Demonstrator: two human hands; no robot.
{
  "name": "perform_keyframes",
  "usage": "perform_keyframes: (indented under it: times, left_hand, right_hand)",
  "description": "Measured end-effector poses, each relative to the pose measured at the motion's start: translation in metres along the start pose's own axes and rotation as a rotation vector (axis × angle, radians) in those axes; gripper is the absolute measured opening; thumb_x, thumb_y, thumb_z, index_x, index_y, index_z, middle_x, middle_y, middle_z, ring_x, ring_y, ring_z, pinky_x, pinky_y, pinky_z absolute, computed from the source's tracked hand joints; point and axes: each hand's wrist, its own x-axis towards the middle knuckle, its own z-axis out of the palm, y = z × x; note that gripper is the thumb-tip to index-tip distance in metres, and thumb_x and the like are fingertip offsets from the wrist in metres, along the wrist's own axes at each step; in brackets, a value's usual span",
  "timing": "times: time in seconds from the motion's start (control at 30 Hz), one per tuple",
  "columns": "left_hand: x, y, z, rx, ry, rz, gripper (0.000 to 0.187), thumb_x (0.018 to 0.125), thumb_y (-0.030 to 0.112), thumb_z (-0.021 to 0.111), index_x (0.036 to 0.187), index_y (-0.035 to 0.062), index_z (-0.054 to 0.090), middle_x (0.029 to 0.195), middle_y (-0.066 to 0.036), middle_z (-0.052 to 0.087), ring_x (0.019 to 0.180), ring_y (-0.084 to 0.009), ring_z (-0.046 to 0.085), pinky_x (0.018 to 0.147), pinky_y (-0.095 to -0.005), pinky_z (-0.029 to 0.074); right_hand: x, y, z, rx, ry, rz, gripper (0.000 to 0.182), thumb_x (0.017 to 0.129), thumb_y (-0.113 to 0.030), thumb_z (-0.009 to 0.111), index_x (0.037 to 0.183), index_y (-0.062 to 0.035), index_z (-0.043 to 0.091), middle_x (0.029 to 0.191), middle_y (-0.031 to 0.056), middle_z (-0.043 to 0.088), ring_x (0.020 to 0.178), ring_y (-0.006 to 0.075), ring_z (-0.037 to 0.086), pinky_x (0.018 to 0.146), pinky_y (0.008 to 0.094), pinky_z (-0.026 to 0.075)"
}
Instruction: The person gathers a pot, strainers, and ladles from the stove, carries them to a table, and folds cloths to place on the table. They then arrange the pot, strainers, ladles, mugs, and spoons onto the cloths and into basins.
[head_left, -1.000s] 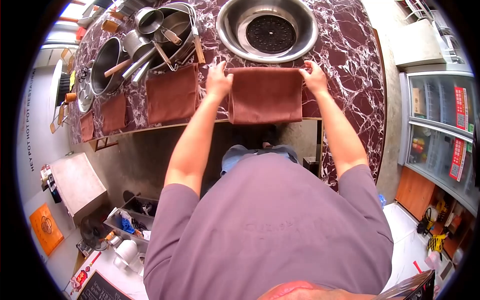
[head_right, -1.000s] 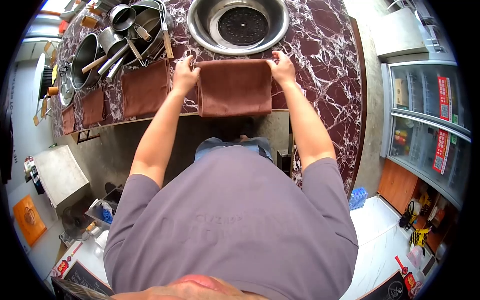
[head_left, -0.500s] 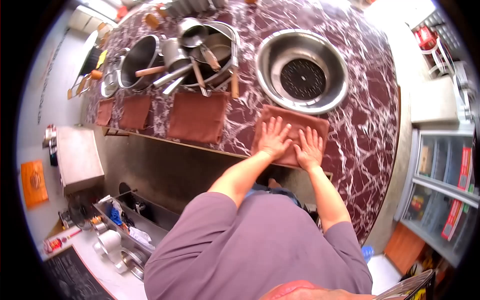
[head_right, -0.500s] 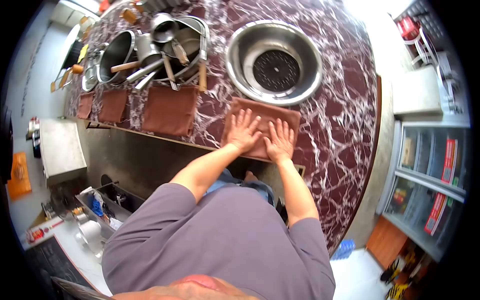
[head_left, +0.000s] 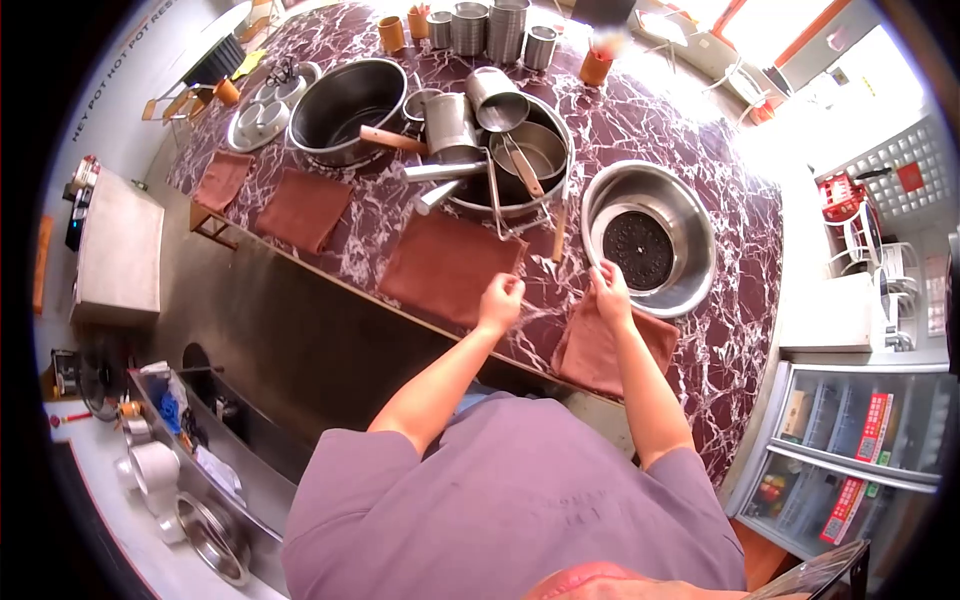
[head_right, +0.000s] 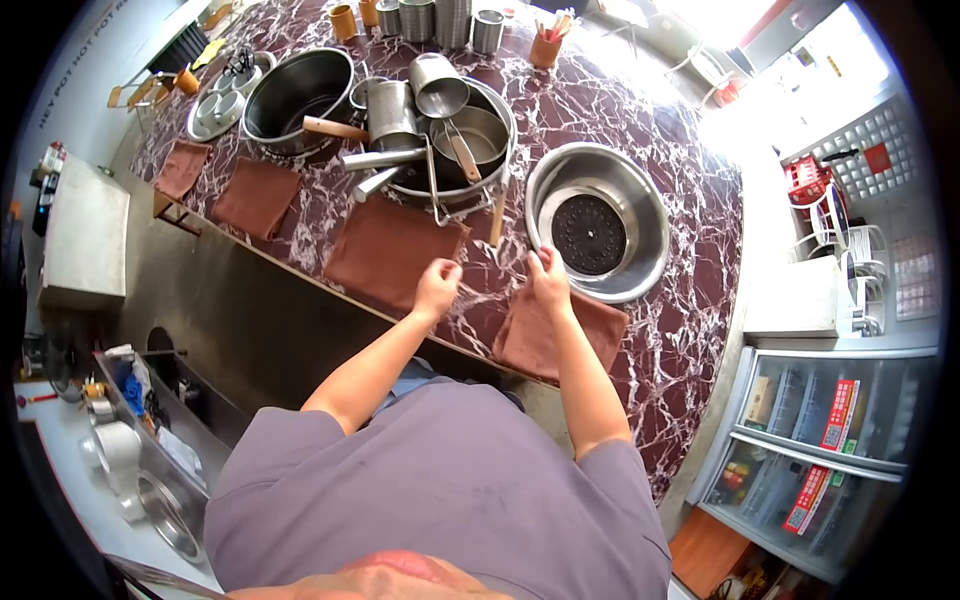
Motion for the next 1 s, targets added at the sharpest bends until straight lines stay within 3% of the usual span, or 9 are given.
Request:
perform_keyframes:
  times: [0.07, 0.2, 0.23, 0.4, 0.5, 0.57, 0.7, 0.83, 1.0]
  left_hand:
    - [0.038, 0.001, -0.025, -0.116, 0.136, -0.043, 0.034, 0.087, 0.035, 0.063, 0.1, 0.0037, 0.06, 0.087, -0.013, 0.067, 0.084, -0.028, 0.066, 0.074, -0.0379, 0.051]
    - [0.062, 0.088, -0.089, 0.189, -0.143, 0.113, 0.032, 0.084, 0.032, 0.067, 0.089, 0.003, 0.056, 0.075, -0.009, 0.062, 0.069, -0.0231, 0.061, 0.066, -0.0364, 0.049]
    - [0.069, 0.103, -0.1, 0.172, -0.167, 0.163, 0.031, 0.083, 0.032, 0.068, 0.089, 0.0037, 0.056, 0.075, -0.009, 0.062, 0.069, -0.0244, 0.061, 0.067, -0.0368, 0.049]
    - [0.118, 0.104, -0.106, 0.183, -0.131, 0.323, 0.039, 0.082, 0.031, 0.07, 0.1, 0.0016, 0.05, 0.096, -0.016, 0.056, 0.084, -0.0252, 0.058, 0.074, -0.0364, 0.049]
    - [0.129, 0.096, -0.098, 0.225, -0.145, 0.329, 0.051, 0.082, 0.026, 0.068, 0.119, 0.0017, 0.042, 0.108, -0.022, 0.051, 0.096, -0.0358, 0.056, 0.084, -0.0423, 0.048]
    - [0.132, 0.092, -0.092, 0.186, -0.151, 0.318, 0.07, 0.081, 0.023, 0.066, 0.136, 0.0022, 0.029, 0.12, -0.028, 0.047, 0.108, -0.0466, 0.051, 0.094, -0.0475, 0.044]
    - [0.151, 0.094, -0.079, 0.213, -0.17, 0.205, 0.083, 0.08, 0.025, 0.066, 0.143, -0.0005, 0.019, 0.122, -0.033, 0.05, 0.109, -0.0464, 0.053, 0.093, -0.0464, 0.045]
    - [0.17, 0.091, -0.067, 0.311, -0.189, 0.031, 0.078, 0.077, 0.027, 0.07, 0.138, -0.0028, 0.031, 0.094, -0.026, 0.066, 0.094, -0.0425, 0.062, 0.087, -0.0437, 0.049]
    - [0.189, 0.082, -0.049, -0.029, -0.242, -0.059, 0.048, 0.079, 0.028, 0.069, 0.111, -0.0047, 0.055, 0.098, -0.021, 0.066, 0.087, -0.0283, 0.065, 0.076, -0.0356, 0.05]
  right_hand:
    - [0.023, -0.051, 0.045, 0.086, -0.012, 0.076, 0.049, 0.092, -0.023, 0.065, 0.131, -0.0001, 0.045, 0.105, 0.0097, 0.062, 0.088, 0.0109, 0.055, 0.078, 0.0249, 0.046]
    - [0.063, -0.088, 0.09, 0.129, -0.005, 0.182, 0.039, 0.092, -0.018, 0.061, 0.124, 0.0002, 0.049, 0.084, 0.0059, 0.062, 0.066, 0.0104, 0.056, 0.059, 0.0245, 0.046]
    - [0.087, -0.046, 0.095, -0.117, 0.139, -0.027, 0.03, 0.093, -0.016, 0.059, 0.118, 0.0, 0.053, 0.074, 0.0025, 0.058, 0.057, 0.0091, 0.053, 0.051, 0.0246, 0.043]
    - [0.063, -0.092, 0.1, -0.145, 0.236, -0.087, 0.029, 0.095, -0.018, 0.056, 0.116, 0.0024, 0.054, 0.077, 0.0024, 0.06, 0.062, 0.008, 0.055, 0.055, 0.0245, 0.044]
    - [0.053, -0.13, 0.109, -0.224, 0.407, -0.156, 0.033, 0.092, -0.02, 0.056, 0.116, 0.0033, 0.055, 0.098, 0.0192, 0.066, 0.09, 0.0307, 0.064, 0.081, 0.0378, 0.049]
    - [0.058, -0.146, 0.116, -0.261, 0.437, -0.145, 0.03, 0.089, -0.021, 0.058, 0.109, 0.002, 0.056, 0.092, 0.0192, 0.065, 0.086, 0.0315, 0.064, 0.078, 0.0383, 0.049]
    - [0.097, -0.15, 0.131, -0.385, 0.448, -0.045, 0.028, 0.084, -0.026, 0.066, 0.094, -0.0011, 0.059, 0.083, 0.0165, 0.064, 0.079, 0.0317, 0.064, 0.074, 0.0384, 0.049]
    - [0.115, -0.147, 0.146, -0.226, 0.267, 0.05, 0.026, 0.078, -0.019, 0.073, 0.095, -0.0019, 0.062, 0.083, 0.0105, 0.067, 0.077, 0.022, 0.064, 0.073, 0.0353, 0.049]
    - [0.103, -0.161, 0.168, 0.194, 0.157, 0.107, 0.023, 0.078, -0.004, 0.072, 0.091, -0.0014, 0.054, 0.08, 0.0045, 0.06, 0.072, 0.0134, 0.059, 0.066, 0.0275, 0.05]
